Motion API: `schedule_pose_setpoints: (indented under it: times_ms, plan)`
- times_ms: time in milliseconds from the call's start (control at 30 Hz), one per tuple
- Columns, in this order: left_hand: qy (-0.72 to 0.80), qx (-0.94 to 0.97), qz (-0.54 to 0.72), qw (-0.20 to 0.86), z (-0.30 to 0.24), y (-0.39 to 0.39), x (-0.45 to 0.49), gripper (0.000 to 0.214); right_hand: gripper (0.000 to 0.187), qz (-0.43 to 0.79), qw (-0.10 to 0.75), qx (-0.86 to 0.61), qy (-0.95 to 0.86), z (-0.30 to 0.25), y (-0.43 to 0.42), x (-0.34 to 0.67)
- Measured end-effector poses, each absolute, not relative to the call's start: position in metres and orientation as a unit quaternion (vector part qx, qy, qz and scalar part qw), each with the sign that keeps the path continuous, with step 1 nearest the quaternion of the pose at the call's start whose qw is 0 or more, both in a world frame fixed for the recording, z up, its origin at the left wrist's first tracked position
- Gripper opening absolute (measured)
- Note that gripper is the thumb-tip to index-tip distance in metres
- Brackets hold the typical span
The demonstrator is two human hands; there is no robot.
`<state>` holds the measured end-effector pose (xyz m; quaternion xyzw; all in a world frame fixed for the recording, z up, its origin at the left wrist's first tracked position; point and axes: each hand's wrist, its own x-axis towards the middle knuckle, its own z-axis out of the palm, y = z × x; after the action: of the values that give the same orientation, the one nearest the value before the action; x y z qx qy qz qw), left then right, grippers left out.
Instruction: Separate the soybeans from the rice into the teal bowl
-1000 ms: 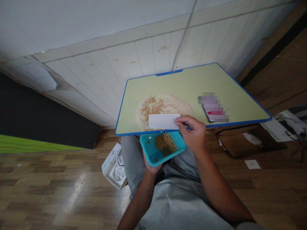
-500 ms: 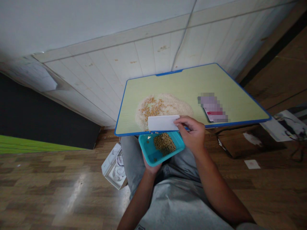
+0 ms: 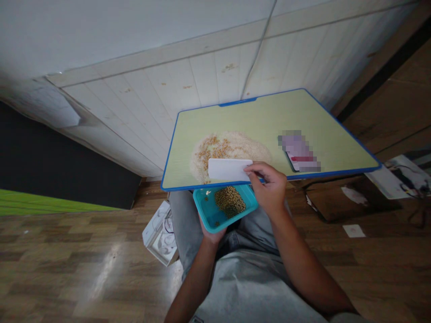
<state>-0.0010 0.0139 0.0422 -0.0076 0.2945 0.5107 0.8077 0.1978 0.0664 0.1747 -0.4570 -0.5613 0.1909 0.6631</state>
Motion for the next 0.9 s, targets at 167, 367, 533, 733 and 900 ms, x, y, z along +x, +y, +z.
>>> schedule_pose_setpoints:
  times_ms: [167, 367, 533, 733, 900]
  plan:
    - [0.304, -0.025, 0.526, 0.794, 0.042, 0.014, -0.002, 0.071, 0.018, 0.208, 0.657, -0.449, -0.568, 0.175, 0.067, 0.191]
    - [0.31, -0.02, 0.531, 0.789, 0.045, 0.014, -0.001, 0.065, 0.017, 0.213, 0.657, -0.437, -0.576, 0.175, 0.067, 0.191]
    - [0.31, -0.001, 0.532, 0.788, 0.046, 0.015, 0.0, 0.066, 0.016, 0.215, 0.655, -0.445, -0.572, 0.175, 0.067, 0.19]
    - [0.306, -0.002, 0.527, 0.793, 0.049, 0.016, 0.001, 0.067, 0.018, 0.22, 0.657, -0.423, -0.585, 0.176, 0.067, 0.185]
    - [0.305, 0.004, 0.532, 0.79, 0.05, 0.016, 0.003, 0.064, 0.017, 0.21, 0.656, -0.44, -0.576, 0.176, 0.066, 0.189]
